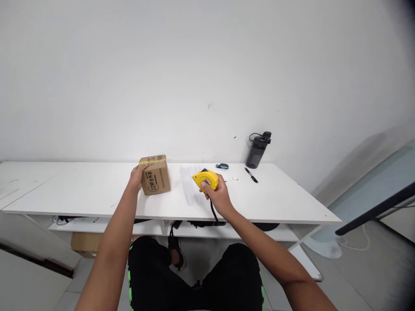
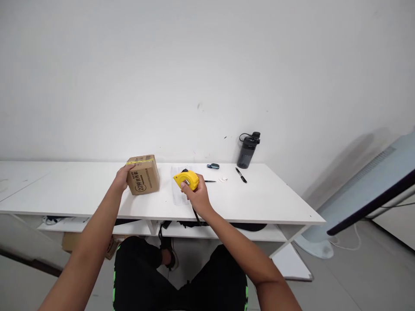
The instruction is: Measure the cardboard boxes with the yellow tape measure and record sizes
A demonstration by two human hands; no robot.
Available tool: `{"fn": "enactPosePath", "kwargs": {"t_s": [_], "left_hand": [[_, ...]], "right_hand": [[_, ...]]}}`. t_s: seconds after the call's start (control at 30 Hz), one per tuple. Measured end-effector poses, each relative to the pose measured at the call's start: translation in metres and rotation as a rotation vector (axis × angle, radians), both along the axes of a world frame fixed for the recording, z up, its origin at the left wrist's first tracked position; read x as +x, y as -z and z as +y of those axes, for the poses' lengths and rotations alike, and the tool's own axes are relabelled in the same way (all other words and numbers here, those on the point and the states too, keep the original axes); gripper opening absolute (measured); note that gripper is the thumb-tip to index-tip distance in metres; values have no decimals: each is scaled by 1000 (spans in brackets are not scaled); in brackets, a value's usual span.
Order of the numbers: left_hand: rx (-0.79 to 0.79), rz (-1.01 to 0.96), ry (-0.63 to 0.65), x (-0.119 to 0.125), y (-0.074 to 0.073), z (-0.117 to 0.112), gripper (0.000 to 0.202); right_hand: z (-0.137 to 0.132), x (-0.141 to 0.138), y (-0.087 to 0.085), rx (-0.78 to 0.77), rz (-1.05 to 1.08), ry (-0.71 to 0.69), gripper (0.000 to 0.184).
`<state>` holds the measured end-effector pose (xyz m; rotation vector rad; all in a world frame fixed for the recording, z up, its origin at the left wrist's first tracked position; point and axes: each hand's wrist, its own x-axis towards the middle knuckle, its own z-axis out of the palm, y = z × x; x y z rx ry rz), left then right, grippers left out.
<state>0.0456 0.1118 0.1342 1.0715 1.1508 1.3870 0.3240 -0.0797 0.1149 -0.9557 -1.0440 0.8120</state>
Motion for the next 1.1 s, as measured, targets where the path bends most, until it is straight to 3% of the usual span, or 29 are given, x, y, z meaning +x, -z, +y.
{"fn": "enactPosePath", "kwargs": {"t_s": [0.17,0.27,0.33,0.4,0.47,0.6,0.87,1.1], "left_hand": [[-91,114,216,-17,-7,-20,55],[-145,165,359,-13,-8,-45,58],[-93,148,419,-5,-4,-63,56],[-29,77,397,4,4,-77,56],[-20,9,291,10,11,-85,67],[-7,-71,172,13,22,-89,90],[34,-126,163,14,29,-87,63],[-18,-152,106,17,25,-87,65]], "right_hand": [[8,-7,-16,-48,-12,-3,62],[31,-22,-33,-24,-111,-70,62],[55,-37,-44,27,-255,-129,56],[81,-54,-52,66,-435,-151,52],[104,-73,-56,61,-591,-166,51],[127,-102,-54,37,-802,-201,49],[122,-105,-47,36,-951,-216,42],[93,-71,-46,-14,-962,-183,44]]}}
